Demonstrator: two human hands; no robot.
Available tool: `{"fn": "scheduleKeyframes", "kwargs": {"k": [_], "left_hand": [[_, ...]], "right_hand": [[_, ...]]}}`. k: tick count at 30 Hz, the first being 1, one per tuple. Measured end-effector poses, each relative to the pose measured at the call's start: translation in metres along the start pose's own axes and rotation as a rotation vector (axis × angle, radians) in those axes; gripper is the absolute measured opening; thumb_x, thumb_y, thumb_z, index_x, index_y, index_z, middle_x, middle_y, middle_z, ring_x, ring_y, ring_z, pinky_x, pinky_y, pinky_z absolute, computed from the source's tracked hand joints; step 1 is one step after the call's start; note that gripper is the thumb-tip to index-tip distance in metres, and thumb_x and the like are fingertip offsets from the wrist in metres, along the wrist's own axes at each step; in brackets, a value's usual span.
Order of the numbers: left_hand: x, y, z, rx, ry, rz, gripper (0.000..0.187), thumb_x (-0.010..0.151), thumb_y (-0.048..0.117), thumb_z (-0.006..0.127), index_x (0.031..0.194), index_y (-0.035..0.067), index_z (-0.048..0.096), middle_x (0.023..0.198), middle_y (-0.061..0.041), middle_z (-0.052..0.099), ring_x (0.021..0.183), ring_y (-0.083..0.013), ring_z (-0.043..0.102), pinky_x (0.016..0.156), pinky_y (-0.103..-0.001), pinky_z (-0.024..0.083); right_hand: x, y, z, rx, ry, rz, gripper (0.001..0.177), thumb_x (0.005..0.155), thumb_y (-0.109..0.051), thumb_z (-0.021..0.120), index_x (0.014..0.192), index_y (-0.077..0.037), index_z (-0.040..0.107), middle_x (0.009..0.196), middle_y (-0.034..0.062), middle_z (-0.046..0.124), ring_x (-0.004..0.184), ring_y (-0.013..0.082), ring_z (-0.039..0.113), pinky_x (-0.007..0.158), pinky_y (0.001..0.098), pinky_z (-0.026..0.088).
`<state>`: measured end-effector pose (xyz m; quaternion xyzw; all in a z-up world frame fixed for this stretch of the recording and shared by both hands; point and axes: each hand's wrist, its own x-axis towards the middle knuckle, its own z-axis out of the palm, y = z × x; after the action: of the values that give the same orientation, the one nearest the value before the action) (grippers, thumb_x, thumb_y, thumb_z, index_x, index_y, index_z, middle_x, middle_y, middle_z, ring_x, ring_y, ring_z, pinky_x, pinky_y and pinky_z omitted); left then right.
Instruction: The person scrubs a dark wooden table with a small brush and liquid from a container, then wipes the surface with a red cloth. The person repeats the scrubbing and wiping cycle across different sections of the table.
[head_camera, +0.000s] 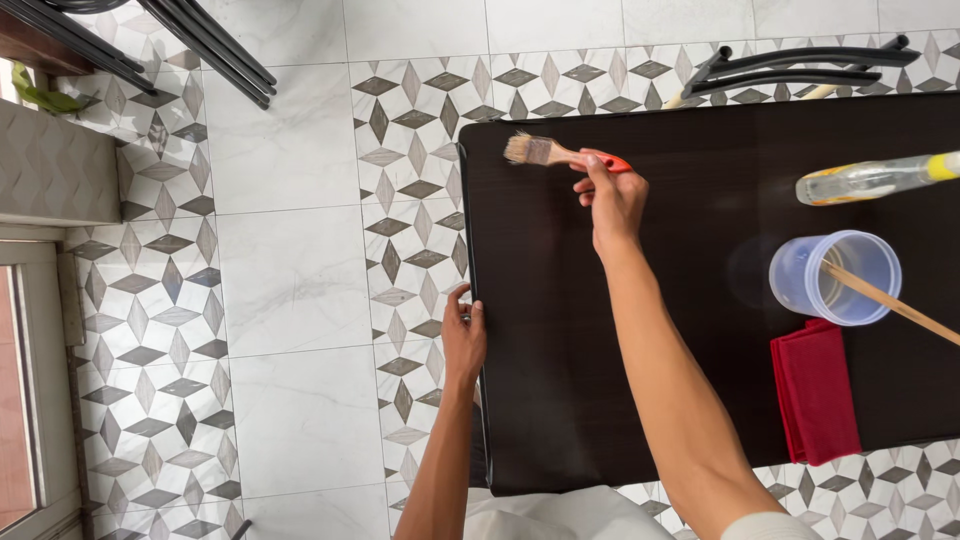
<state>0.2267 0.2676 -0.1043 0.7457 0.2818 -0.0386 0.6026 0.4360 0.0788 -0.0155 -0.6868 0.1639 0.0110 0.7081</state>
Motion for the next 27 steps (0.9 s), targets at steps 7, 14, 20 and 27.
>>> {"fn": "scheduleKeyframes", "kwargs": {"k": [7, 14, 20, 27], "left_hand": [[0.012, 0.002, -0.016, -0.088, -0.091, -0.068, 0.038, 0.095, 0.026, 0.068, 0.129, 0.009, 0.066, 0.083, 0.0, 0.059, 0.065, -0.0082, 0.051, 0.059, -0.027, 0.045], [0.015, 0.007, -0.02, -0.081, -0.131, -0.123, 0.04, 0.094, 0.028, 0.069, 0.13, 0.01, 0.065, 0.082, 0.0, 0.059, 0.063, -0.0082, 0.05, 0.058, -0.027, 0.045], [0.017, 0.003, -0.022, -0.063, -0.15, -0.108, 0.039, 0.094, 0.03, 0.07, 0.129, 0.01, 0.066, 0.079, 0.001, 0.059, 0.062, -0.0071, 0.05, 0.057, -0.026, 0.045], [0.017, 0.003, -0.023, -0.053, -0.157, -0.13, 0.04, 0.093, 0.031, 0.071, 0.127, 0.01, 0.066, 0.076, 0.002, 0.057, 0.06, -0.0073, 0.048, 0.056, -0.027, 0.043]], "right_hand": [[0.044, 0.018, 0.073, -0.088, -0.059, 0.025, 0.027, 0.1, -0.02, 0.063, 0.109, 0.002, 0.075, 0.096, 0.0101, 0.079, 0.064, 0.0068, 0.059, 0.054, 0.0217, 0.047], [0.049, 0.031, 0.067, -0.136, -0.033, 0.073, 0.025, 0.099, -0.021, 0.063, 0.108, -0.002, 0.076, 0.096, 0.0072, 0.079, 0.064, 0.0055, 0.059, 0.053, 0.0207, 0.046], [0.05, 0.018, 0.013, -0.163, 0.079, 0.086, 0.023, 0.1, -0.022, 0.065, 0.108, -0.004, 0.076, 0.097, 0.0056, 0.079, 0.064, 0.0052, 0.058, 0.053, 0.0201, 0.045], [0.02, 0.005, -0.015, -0.604, 0.194, -0.407, 0.019, 0.102, -0.016, 0.069, 0.114, -0.002, 0.077, 0.088, 0.0075, 0.074, 0.072, 0.0113, 0.06, 0.064, 0.0256, 0.049]]}}
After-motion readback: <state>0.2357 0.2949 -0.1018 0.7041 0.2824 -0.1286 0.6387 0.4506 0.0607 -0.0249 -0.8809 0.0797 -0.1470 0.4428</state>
